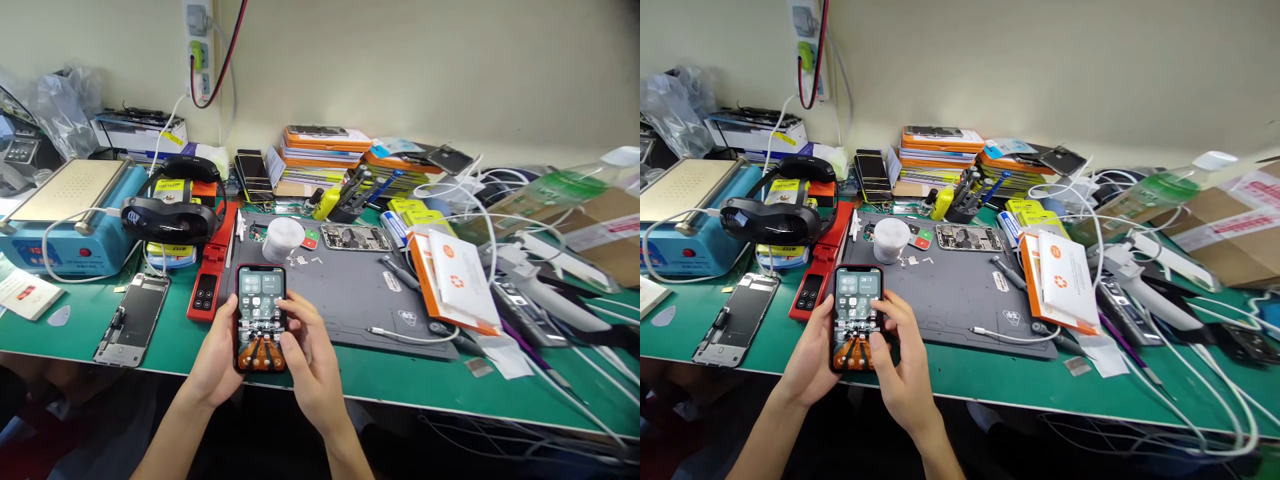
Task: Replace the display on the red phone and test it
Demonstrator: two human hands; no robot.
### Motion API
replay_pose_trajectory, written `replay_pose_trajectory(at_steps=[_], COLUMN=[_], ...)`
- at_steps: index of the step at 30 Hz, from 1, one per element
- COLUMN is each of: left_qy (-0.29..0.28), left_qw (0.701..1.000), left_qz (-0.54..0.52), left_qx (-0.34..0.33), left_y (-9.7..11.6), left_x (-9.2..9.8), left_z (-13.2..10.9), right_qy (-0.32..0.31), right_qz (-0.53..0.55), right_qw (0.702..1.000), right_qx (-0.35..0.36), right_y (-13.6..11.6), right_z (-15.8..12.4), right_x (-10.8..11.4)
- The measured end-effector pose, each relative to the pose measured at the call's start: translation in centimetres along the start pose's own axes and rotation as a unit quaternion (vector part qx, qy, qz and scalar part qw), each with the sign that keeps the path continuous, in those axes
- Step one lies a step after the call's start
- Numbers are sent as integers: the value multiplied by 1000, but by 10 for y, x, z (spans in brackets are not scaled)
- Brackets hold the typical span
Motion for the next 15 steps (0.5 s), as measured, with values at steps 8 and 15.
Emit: replay_pose_trajectory(at_steps=[8, 15], left_qy=[7, -4], left_qw=[1000, 1000], left_qz=[-7, -14], left_qx=[5, 9], left_y=[0, -1], left_x=[2, 2], left_z=[1, 1], right_qy=[8, -7], right_qz=[66, -20], right_qw=[997, 1000], right_qx=[-30, 4], right_y=[1, -2], right_z=[1, 3], right_x=[1, 1])
Point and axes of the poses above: each hand's wrist, its own z-axis towards the middle knuckle, its own x-axis out of the back of the hand, y = z × x, the point moved 5 cm from there along z, towards the middle knuckle, and after that the axes turned 15 degrees about y, right-handed, at the moved point
